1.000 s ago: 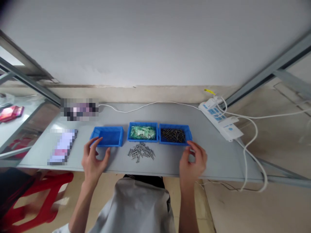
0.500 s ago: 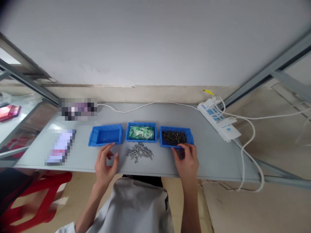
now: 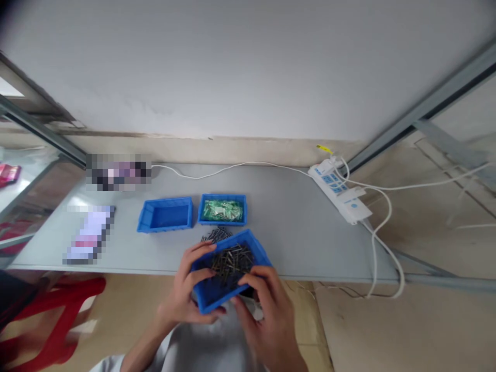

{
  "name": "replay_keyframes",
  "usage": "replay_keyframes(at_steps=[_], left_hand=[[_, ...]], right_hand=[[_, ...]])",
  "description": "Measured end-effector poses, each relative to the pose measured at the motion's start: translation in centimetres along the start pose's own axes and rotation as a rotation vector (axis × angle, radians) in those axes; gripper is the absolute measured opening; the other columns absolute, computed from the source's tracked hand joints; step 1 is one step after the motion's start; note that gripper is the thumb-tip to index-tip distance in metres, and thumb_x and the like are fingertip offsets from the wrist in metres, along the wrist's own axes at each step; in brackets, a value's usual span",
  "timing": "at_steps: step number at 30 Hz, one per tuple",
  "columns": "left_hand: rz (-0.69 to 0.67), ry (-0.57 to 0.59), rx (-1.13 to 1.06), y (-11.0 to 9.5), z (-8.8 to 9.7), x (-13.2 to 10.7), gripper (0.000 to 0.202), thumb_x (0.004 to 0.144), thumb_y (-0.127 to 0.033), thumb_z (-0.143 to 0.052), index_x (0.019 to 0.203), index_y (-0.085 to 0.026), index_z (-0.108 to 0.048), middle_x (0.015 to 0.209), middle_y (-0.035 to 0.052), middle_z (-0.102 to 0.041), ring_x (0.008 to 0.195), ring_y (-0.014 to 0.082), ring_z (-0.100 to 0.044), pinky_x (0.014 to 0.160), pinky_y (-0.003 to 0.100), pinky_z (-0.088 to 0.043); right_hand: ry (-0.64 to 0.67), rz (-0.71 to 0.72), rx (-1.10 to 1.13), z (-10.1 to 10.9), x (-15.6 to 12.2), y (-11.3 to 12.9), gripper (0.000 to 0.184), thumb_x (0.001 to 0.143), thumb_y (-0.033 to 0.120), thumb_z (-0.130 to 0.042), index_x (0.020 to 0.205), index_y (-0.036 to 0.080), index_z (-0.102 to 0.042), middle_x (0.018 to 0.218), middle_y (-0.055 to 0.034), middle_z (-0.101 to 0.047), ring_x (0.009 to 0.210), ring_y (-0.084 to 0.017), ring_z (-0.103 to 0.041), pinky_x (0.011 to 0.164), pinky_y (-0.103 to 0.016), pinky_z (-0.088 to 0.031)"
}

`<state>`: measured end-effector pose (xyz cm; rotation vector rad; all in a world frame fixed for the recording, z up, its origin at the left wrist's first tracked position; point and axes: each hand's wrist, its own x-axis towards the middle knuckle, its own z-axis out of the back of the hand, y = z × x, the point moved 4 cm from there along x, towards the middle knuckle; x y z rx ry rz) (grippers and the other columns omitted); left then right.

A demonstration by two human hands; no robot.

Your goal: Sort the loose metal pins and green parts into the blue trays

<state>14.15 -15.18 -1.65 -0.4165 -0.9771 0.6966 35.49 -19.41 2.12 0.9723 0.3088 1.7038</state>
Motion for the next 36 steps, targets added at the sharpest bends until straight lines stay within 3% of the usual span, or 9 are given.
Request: replay_keyframes(at_steps=[4, 8, 11, 14, 16, 18, 25, 30, 36], left_hand=[[0.161, -0.177, -0.107, 0.5, 1.8, -1.6, 0.04, 0.09, -0.057, -0.077, 0.105, -0.027, -0.055, 0.128, 0.0182, -0.069, 0.137, 0.0459, -0.064, 0.101, 0.066, -0.059], [0.408, -0.232, -0.308, 1.4, 2.6, -3.3, 0.049, 0.096, -0.072, -0.067, 0.1, -0.026, -0.051, 0.123, 0.0172, -0.069, 0.123, 0.038, -0.071, 0.101, 0.058, -0.06], [0.567, -0.224, -0.428, 2.2, 2.4, -4.3, 0.058, 0.093, -0.081, -0.064, 0.099, -0.026, -0.05, 0.122, 0.0161, -0.07, 0.119, 0.0368, -0.072, 0.101, 0.054, -0.06], [0.616, -0.169, -0.486, 2.8, 2.0, -4.8, 0.059, 0.092, -0.082, -0.065, 0.102, -0.025, -0.052, 0.126, 0.0158, -0.069, 0.117, 0.0353, -0.07, 0.096, 0.048, -0.059], [0.614, -0.106, -0.473, 2.9, 1.7, -4.8, 0.057, 0.093, -0.079, -0.067, 0.104, -0.025, -0.053, 0.13, 0.016, -0.069, 0.116, 0.0338, -0.069, 0.095, 0.045, -0.058], [0.608, -0.065, -0.443, 3.1, 1.6, -4.7, 0.056, 0.095, -0.078, -0.065, 0.106, -0.025, -0.053, 0.134, 0.0164, -0.068, 0.118, 0.0333, -0.069, 0.095, 0.044, -0.057], [0.522, -0.074, -0.205, 3.3, 2.1, -4.1, 0.05, 0.104, -0.075, -0.051, 0.103, -0.025, -0.058, 0.131, 0.0168, -0.072, 0.132, 0.0385, -0.062, 0.109, 0.054, -0.051], [0.547, -0.121, -0.27, 3.9, 1.5, -4.7, 0.058, 0.104, -0.081, -0.044, 0.111, -0.025, -0.058, 0.12, 0.0146, -0.073, 0.108, 0.0341, -0.071, 0.093, 0.048, -0.057], [0.529, -0.174, -0.317, 4.4, 1.0, -5.3, 0.059, 0.101, -0.083, -0.047, 0.117, -0.026, -0.055, 0.122, 0.013, -0.073, 0.109, 0.0323, -0.072, 0.092, 0.045, -0.057]], right_hand=[[0.077, 0.04, 0.057, -1.7, 0.4, 0.9, 0.028, 0.103, 0.03, -0.071, 0.13, 0.032, -0.068, 0.115, -0.01, -0.072, 0.07, -0.021, -0.071, 0.063, -0.037, -0.066], [-0.001, 0.105, -0.047, -1.4, 0.5, -0.7, 0.074, 0.094, 0.052, -0.084, 0.159, 0.034, -0.054, 0.147, -0.0199, -0.063, 0.113, -0.039, -0.073, 0.086, -0.056, -0.068], [0.129, 0.118, -0.009, -2.3, 0.6, -2.4, 0.104, 0.085, 0.067, -0.089, 0.17, 0.033, -0.04, 0.16, -0.0205, -0.058, 0.142, -0.047, -0.06, 0.108, -0.069, -0.059], [0.271, 0.079, 0.173, -4.4, 0.1, -3.9, 0.086, 0.093, 0.054, -0.086, 0.165, 0.032, -0.042, 0.155, -0.0169, -0.064, 0.143, -0.039, -0.064, 0.112, -0.058, -0.061], [0.252, 0.066, 0.282, -5.7, -0.4, -4.6, 0.065, 0.098, 0.041, -0.081, 0.154, 0.032, -0.05, 0.145, -0.0141, -0.071, 0.134, -0.033, -0.071, 0.109, -0.052, -0.063], [0.224, 0.051, 0.319, -6.5, -0.8, -5.1, 0.057, 0.097, 0.036, -0.082, 0.146, 0.031, -0.053, 0.14, -0.0135, -0.073, 0.13, -0.032, -0.073, 0.108, -0.05, -0.063], [0.227, -0.007, 0.325, -6.6, -0.7, -5.5, 0.058, 0.089, 0.034, -0.088, 0.14, 0.029, -0.06, 0.133, -0.0128, -0.077, 0.123, -0.032, -0.077, 0.103, -0.047, -0.065], [0.244, -0.031, 0.265, -6.8, 0.0, -5.6, 0.064, 0.087, 0.039, -0.09, 0.143, 0.029, -0.06, 0.129, -0.0129, -0.078, 0.115, -0.033, -0.08, 0.098, -0.047, -0.067], [0.221, -0.004, 0.266, -6.9, 0.2, -5.6, 0.064, 0.09, 0.037, -0.089, 0.145, 0.03, -0.058, 0.123, -0.0099, -0.079, 0.109, -0.03, -0.081, 0.094, -0.044, -0.067]])
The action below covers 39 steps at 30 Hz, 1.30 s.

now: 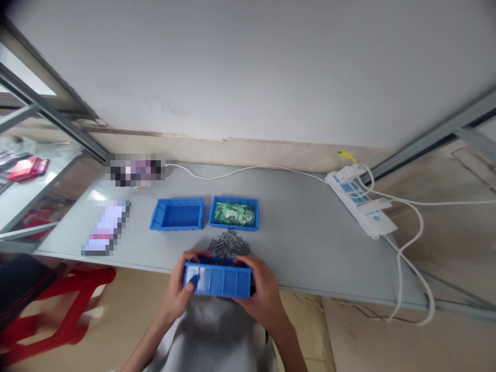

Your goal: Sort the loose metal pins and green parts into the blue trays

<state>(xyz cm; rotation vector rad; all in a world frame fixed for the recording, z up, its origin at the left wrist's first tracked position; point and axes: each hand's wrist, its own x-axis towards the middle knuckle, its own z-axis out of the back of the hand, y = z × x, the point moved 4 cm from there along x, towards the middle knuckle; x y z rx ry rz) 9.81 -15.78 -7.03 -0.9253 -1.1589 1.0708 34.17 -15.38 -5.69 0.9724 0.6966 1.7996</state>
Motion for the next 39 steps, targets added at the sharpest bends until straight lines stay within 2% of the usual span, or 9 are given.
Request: replay_keyframes(at_steps=[5, 11, 16, 19, 22, 25, 31, 35, 39], left_hand=[[0.019, -0.029, 0.036, -0.1, -0.1, 0.4, 0.052, 0.105, -0.076, -0.049, 0.114, -0.025, -0.057, 0.118, 0.0129, -0.075, 0.105, 0.0316, -0.074, 0.091, 0.045, -0.057], [0.094, -0.055, 0.106, -0.6, -0.3, 2.5, 0.057, 0.107, -0.075, -0.045, 0.116, -0.023, -0.068, 0.115, 0.0143, -0.077, 0.105, 0.0339, -0.075, 0.091, 0.047, -0.058], [0.19, -0.048, 0.05, -0.1, -0.5, 3.0, 0.077, 0.099, -0.09, -0.041, 0.122, -0.021, -0.067, 0.118, 0.016, -0.075, 0.107, 0.0368, -0.072, 0.092, 0.049, -0.057], [0.202, -0.068, 0.023, 0.4, -0.7, 2.8, 0.085, 0.094, -0.093, -0.046, 0.133, -0.02, -0.063, 0.127, 0.0166, -0.072, 0.116, 0.0382, -0.069, 0.101, 0.05, -0.054], [0.203, -0.083, 0.016, 0.8, -1.0, 2.7, 0.084, 0.095, -0.087, -0.056, 0.145, -0.02, -0.057, 0.141, 0.0176, -0.068, 0.129, 0.0384, -0.066, 0.112, 0.051, -0.049], [0.19, -0.107, 0.014, 0.9, -1.2, 2.8, 0.078, 0.1, -0.079, -0.057, 0.152, -0.02, -0.054, 0.15, 0.0178, -0.064, 0.139, 0.0373, -0.062, 0.12, 0.051, -0.045], [0.234, -0.203, 0.063, 1.0, -2.0, 2.9, 0.065, 0.108, -0.065, -0.056, 0.158, -0.023, -0.05, 0.16, 0.0164, -0.059, 0.151, 0.0338, -0.055, 0.127, 0.051, -0.042], [0.294, -0.267, 0.09, 0.9, -2.6, 3.0, 0.065, 0.11, -0.064, -0.052, 0.159, -0.022, -0.048, 0.16, 0.0169, -0.058, 0.151, 0.0327, -0.055, 0.127, 0.051, -0.043], [0.317, -0.277, 0.096, 0.9, -2.9, 3.1, 0.069, 0.109, -0.067, -0.051, 0.161, -0.021, -0.045, 0.164, 0.018, -0.056, 0.155, 0.0324, -0.052, 0.13, 0.052, -0.04]], right_hand=[[0.008, -0.048, 0.019, -0.3, -0.1, -0.4, 0.067, 0.087, 0.037, -0.091, 0.145, 0.03, -0.058, 0.124, -0.0097, -0.079, 0.11, -0.031, -0.08, 0.095, -0.044, -0.066], [-0.01, -0.129, 0.007, -0.4, 1.0, -1.7, 0.077, 0.085, 0.039, -0.092, 0.151, 0.027, -0.055, 0.127, -0.0126, -0.078, 0.112, -0.033, -0.079, 0.1, -0.048, -0.064], [-0.017, -0.208, 0.041, -0.6, 1.5, -3.0, 0.077, 0.085, 0.043, -0.089, 0.152, 0.027, -0.056, 0.134, -0.0147, -0.076, 0.117, -0.035, -0.077, 0.103, -0.052, -0.063], [-0.032, -0.264, 0.103, -0.8, 1.7, -3.4, 0.078, 0.088, 0.048, -0.087, 0.155, 0.027, -0.054, 0.144, -0.016, -0.072, 0.125, -0.037, -0.074, 0.107, -0.055, -0.061], [-0.04, -0.31, 0.194, -1.2, 1.9, -3.5, 0.08, 0.091, 0.05, -0.085, 0.159, 0.027, -0.051, 0.149, -0.0154, -0.069, 0.128, -0.038, -0.073, 0.108, -0.056, -0.061], [-0.069, -0.347, 0.264, -1.6, 2.1, -3.4, 0.08, 0.091, 0.051, -0.085, 0.159, 0.028, -0.051, 0.151, -0.0149, -0.068, 0.128, -0.037, -0.073, 0.107, -0.056, -0.062], [-0.221, -0.37, 0.262, -2.2, 2.5, -3.7, 0.076, 0.09, 0.056, -0.084, 0.154, 0.025, -0.055, 0.148, -0.0165, -0.069, 0.132, -0.038, -0.07, 0.113, -0.059, -0.058], [-0.275, -0.389, 0.25, -2.6, 2.7, -3.8, 0.075, 0.092, 0.058, -0.081, 0.154, 0.024, -0.056, 0.147, -0.0173, -0.07, 0.132, -0.038, -0.07, 0.114, -0.061, -0.057], [-0.313, -0.38, 0.264, -2.8, 3.0, -3.4, 0.07, 0.096, 0.057, -0.078, 0.154, 0.025, -0.057, 0.15, -0.0165, -0.069, 0.135, -0.037, -0.069, 0.115, -0.059, -0.057]])
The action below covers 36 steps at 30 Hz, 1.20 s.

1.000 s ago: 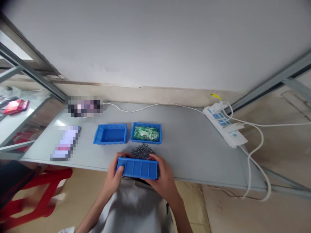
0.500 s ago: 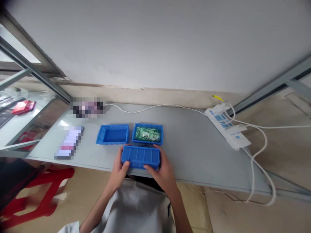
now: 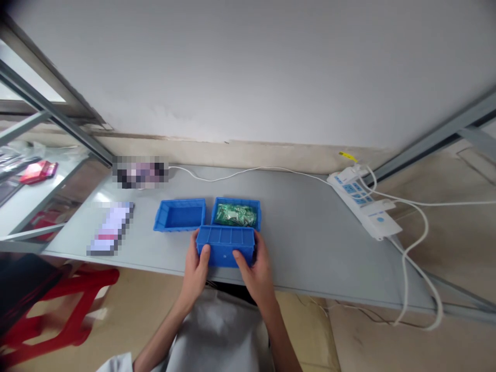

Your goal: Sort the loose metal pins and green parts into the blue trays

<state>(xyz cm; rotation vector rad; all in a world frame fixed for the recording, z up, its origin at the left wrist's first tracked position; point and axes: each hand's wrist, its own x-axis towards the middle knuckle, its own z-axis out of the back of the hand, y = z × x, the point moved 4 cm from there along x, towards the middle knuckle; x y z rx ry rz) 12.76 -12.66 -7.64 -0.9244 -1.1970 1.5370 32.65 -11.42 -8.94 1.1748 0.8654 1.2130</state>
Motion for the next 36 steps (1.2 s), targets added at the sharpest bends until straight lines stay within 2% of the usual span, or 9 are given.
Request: replay_keyframes(at_steps=[5, 8, 10, 15, 24, 30, 33, 36], left_hand=[[-0.023, 0.004, -0.028, 0.3, 0.2, -0.2, 0.068, 0.112, -0.068, -0.039, 0.16, -0.021, -0.048, 0.166, 0.0177, -0.055, 0.157, 0.0312, -0.05, 0.132, 0.052, -0.037], [-0.024, 0.009, -0.041, 0.6, 0.4, -0.4, 0.066, 0.114, -0.066, -0.037, 0.161, -0.022, -0.049, 0.169, 0.0168, -0.053, 0.16, 0.0313, -0.047, 0.134, 0.053, -0.034], [-0.021, 0.013, -0.044, 0.8, 0.5, -0.5, 0.066, 0.114, -0.065, -0.039, 0.163, -0.023, -0.048, 0.17, 0.0165, -0.052, 0.161, 0.0317, -0.046, 0.135, 0.054, -0.032], [-0.027, 0.027, -0.059, 0.8, 0.5, -0.5, 0.069, 0.113, -0.067, -0.04, 0.166, -0.022, -0.046, 0.173, 0.0164, -0.048, 0.164, 0.0327, -0.041, 0.136, 0.054, -0.029], [-0.025, 0.035, -0.033, 0.5, 1.0, -0.9, 0.07, 0.113, -0.069, -0.036, 0.165, -0.022, -0.048, 0.173, 0.0164, -0.049, 0.163, 0.0327, -0.043, 0.135, 0.053, -0.031], [-0.027, 0.034, -0.036, 0.1, 0.6, -1.1, 0.068, 0.115, -0.065, -0.032, 0.166, -0.022, -0.045, 0.171, 0.0162, -0.05, 0.16, 0.0305, -0.045, 0.136, 0.052, -0.03], [-0.012, -0.003, -0.019, 0.0, 0.2, -1.3, 0.065, 0.116, -0.062, -0.03, 0.165, -0.022, -0.046, 0.169, 0.0167, -0.052, 0.159, 0.0302, -0.047, 0.135, 0.052, -0.032], [-0.091, -0.055, 0.042, -0.3, 0.1, -1.9, 0.061, 0.117, -0.058, -0.031, 0.163, -0.022, -0.049, 0.167, 0.0175, -0.052, 0.159, 0.0315, -0.046, 0.135, 0.053, -0.031]], right_hand=[[0.001, 0.034, 0.075, -0.1, 0.0, 0.7, 0.074, 0.101, 0.052, -0.075, 0.165, 0.029, -0.047, 0.17, -0.0129, -0.053, 0.153, -0.034, -0.055, 0.125, -0.056, -0.049], [0.013, 0.048, 0.058, 0.1, 0.1, 0.7, 0.069, 0.104, 0.051, -0.071, 0.166, 0.033, -0.048, 0.173, -0.0088, -0.05, 0.159, -0.033, -0.049, 0.131, -0.057, -0.042], [0.027, 0.058, 0.048, 0.3, 0.1, 0.7, 0.064, 0.106, 0.052, -0.068, 0.165, 0.035, -0.051, 0.173, -0.0071, -0.052, 0.159, -0.032, -0.049, 0.131, -0.057, -0.041], [0.042, 0.039, 0.057, 0.6, 0.4, 0.7, 0.054, 0.11, 0.054, -0.06, 0.16, 0.034, -0.059, 0.169, -0.0073, -0.057, 0.155, -0.032, -0.055, 0.126, -0.056, -0.048], [0.015, -0.011, 0.096, 0.6, 0.9, 0.9, 0.053, 0.11, 0.061, -0.057, 0.154, 0.032, -0.065, 0.161, -0.0083, -0.065, 0.147, -0.033, -0.062, 0.121, -0.054, -0.054], [-0.016, -0.022, 0.081, 0.6, 1.0, 1.2, 0.054, 0.11, 0.062, -0.055, 0.153, 0.031, -0.065, 0.161, -0.0087, -0.065, 0.149, -0.033, -0.06, 0.124, -0.057, -0.049], [-0.027, -0.028, 0.08, 0.7, 0.9, 1.1, 0.055, 0.109, 0.063, -0.056, 0.152, 0.03, -0.066, 0.161, -0.0091, -0.065, 0.149, -0.033, -0.06, 0.125, -0.057, -0.048], [-0.044, -0.023, 0.079, 0.8, 0.9, 1.1, 0.056, 0.109, 0.064, -0.056, 0.151, 0.03, -0.067, 0.16, -0.0095, -0.066, 0.147, -0.034, -0.061, 0.124, -0.056, -0.048]])
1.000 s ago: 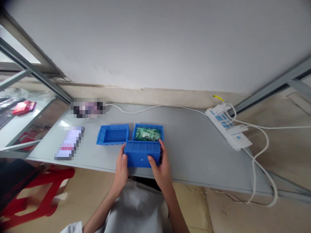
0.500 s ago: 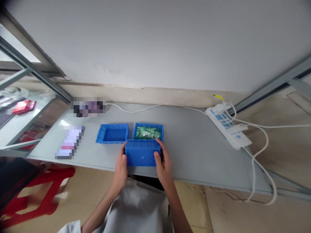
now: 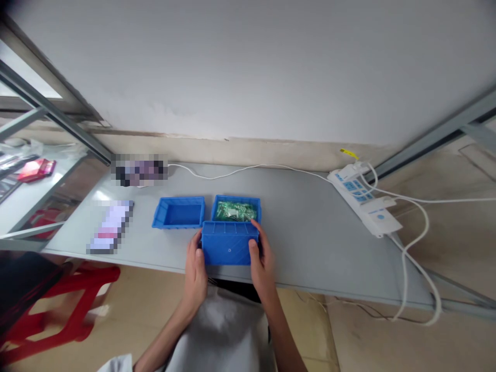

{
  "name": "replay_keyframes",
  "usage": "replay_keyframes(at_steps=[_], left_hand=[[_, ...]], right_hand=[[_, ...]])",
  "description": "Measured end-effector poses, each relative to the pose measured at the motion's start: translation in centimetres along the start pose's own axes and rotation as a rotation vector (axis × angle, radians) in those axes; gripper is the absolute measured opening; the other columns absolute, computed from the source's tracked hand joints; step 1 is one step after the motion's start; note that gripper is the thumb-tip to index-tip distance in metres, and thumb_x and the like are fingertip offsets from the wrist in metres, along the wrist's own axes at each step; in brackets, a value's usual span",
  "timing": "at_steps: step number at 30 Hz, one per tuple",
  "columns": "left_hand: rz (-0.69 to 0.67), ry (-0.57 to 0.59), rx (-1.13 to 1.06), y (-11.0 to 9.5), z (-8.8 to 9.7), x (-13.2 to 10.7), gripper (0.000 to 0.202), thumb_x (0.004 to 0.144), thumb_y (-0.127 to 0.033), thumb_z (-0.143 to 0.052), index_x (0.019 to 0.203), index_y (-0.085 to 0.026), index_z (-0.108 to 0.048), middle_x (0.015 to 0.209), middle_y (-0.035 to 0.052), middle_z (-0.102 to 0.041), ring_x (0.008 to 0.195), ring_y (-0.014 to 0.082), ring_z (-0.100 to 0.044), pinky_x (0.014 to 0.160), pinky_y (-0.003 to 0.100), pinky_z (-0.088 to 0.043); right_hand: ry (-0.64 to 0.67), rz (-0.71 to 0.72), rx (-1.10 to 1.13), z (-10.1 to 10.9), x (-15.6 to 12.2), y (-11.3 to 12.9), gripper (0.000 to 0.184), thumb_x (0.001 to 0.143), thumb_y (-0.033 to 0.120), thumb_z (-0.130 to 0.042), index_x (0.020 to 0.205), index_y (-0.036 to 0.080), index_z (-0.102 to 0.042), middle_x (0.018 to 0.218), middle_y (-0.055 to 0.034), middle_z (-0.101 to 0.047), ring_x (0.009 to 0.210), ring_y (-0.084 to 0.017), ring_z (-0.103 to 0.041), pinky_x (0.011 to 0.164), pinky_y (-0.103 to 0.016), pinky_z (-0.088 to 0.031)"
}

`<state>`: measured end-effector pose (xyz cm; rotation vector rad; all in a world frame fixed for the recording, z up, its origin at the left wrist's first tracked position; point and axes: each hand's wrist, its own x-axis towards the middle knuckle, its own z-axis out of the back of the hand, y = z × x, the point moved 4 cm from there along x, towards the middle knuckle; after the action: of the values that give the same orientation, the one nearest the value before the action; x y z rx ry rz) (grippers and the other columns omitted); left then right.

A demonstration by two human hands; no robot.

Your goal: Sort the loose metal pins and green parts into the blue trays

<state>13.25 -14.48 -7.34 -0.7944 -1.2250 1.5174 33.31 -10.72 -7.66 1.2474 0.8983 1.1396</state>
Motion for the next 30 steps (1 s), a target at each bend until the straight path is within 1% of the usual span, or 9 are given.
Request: replay_keyframes(at_steps=[2, 5, 8, 12, 15, 19, 22, 27, 30], left_hand=[[-0.079, -0.011, 0.037, -0.1, 0.0, -0.7, 0.059, 0.118, -0.053, -0.032, 0.166, -0.023, -0.045, 0.17, 0.0173, -0.049, 0.161, 0.0315, -0.043, 0.136, 0.053, -0.03], [-0.146, 0.017, 0.087, 0.0, 0.4, -1.7, 0.058, 0.119, -0.045, -0.03, 0.174, -0.026, -0.033, 0.178, 0.0162, -0.038, 0.166, 0.0307, -0.035, 0.136, 0.052, -0.028], [-0.216, 0.047, 0.222, 0.1, 1.3, -2.4, 0.065, 0.118, -0.046, -0.037, 0.178, -0.027, -0.023, 0.181, 0.0175, -0.034, 0.168, 0.0335, -0.032, 0.135, 0.056, -0.03], [-0.314, 0.065, 0.516, 0.6, 2.2, -2.6, 0.103, 0.102, -0.065, -0.065, 0.18, -0.02, -0.013, 0.178, 0.0253, -0.037, 0.164, 0.0441, -0.038, 0.13, 0.066, -0.034], [-0.349, 0.032, 0.678, 1.2, 1.7, -2.4, 0.123, 0.093, -0.071, -0.074, 0.18, -0.013, -0.008, 0.175, 0.0298, -0.039, 0.162, 0.0479, -0.039, 0.129, 0.068, -0.034], [-0.352, -0.013, 0.763, 1.4, 0.0, -2.0, 0.124, 0.093, -0.073, -0.073, 0.179, -0.01, -0.009, 0.177, 0.0313, -0.035, 0.166, 0.0475, -0.034, 0.134, 0.067, -0.024], [-0.345, -0.057, 0.788, 1.2, -0.7, -1.7, 0.124, 0.094, -0.076, -0.07, 0.179, -0.009, -0.009, 0.176, 0.0324, -0.036, 0.165, 0.0481, -0.035, 0.133, 0.067, -0.021], [-0.349, -0.046, 0.827, 1.3, -0.7, -1.3, 0.12, 0.097, -0.072, -0.068, 0.179, -0.007, -0.009, 0.176, 0.0323, -0.038, 0.163, 0.0471, -0.038, 0.131, 0.064, -0.026], [-0.363, -0.05, 0.831, 1.2, -0.5, -1.1, 0.116, 0.099, -0.071, -0.066, 0.179, -0.007, -0.013, 0.176, 0.0323, -0.037, 0.163, 0.0476, -0.038, 0.13, 0.065, -0.026]], right_hand=[[0.0, 0.005, -0.001, 0.0, 0.0, 0.0, 0.055, 0.109, 0.063, -0.055, 0.152, 0.03, -0.067, 0.16, -0.009, -0.066, 0.148, -0.033, -0.061, 0.125, -0.056, -0.048], [-0.009, 0.021, -0.011, 0.0, -0.1, -0.1, 0.053, 0.11, 0.061, -0.056, 0.151, 0.031, -0.067, 0.161, -0.0082, -0.065, 0.151, -0.032, -0.059, 0.126, -0.056, -0.046], [-0.011, 0.024, -0.013, 0.0, -0.1, -0.1, 0.053, 0.11, 0.061, -0.055, 0.152, 0.03, -0.066, 0.162, -0.0084, -0.064, 0.152, -0.032, -0.057, 0.128, -0.055, -0.043], [-0.011, -0.001, -0.009, 0.0, 0.0, -0.2, 0.055, 0.11, 0.063, -0.054, 0.152, 0.029, -0.066, 0.161, -0.0094, -0.065, 0.15, -0.033, -0.058, 0.127, -0.056, -0.044], [-0.028, -0.005, -0.013, 0.1, 0.1, 0.0, 0.056, 0.109, 0.064, -0.054, 0.15, 0.028, -0.067, 0.157, -0.0103, -0.068, 0.147, -0.034, -0.061, 0.125, -0.056, -0.046], [-0.036, -0.008, -0.014, 0.0, 0.1, 0.2, 0.058, 0.109, 0.066, -0.053, 0.151, 0.028, -0.067, 0.156, -0.0107, -0.068, 0.143, -0.033, -0.064, 0.12, -0.053, -0.051], [-0.054, -0.007, -0.014, 0.1, 0.1, 0.3, 0.059, 0.108, 0.067, -0.053, 0.149, 0.027, -0.068, 0.156, -0.0115, -0.069, 0.141, -0.033, -0.065, 0.116, -0.051, -0.054], [-0.085, -0.034, -0.01, 0.3, 0.1, 0.1, 0.06, 0.109, 0.067, -0.053, 0.15, 0.026, -0.068, 0.156, -0.0122, -0.068, 0.141, -0.034, -0.065, 0.117, -0.053, -0.052], [-0.086, -0.035, 0.002, 0.4, 0.1, 0.2, 0.063, 0.109, 0.067, -0.052, 0.153, 0.025, -0.066, 0.156, -0.0127, -0.068, 0.142, -0.035, -0.064, 0.119, -0.055, -0.05]])
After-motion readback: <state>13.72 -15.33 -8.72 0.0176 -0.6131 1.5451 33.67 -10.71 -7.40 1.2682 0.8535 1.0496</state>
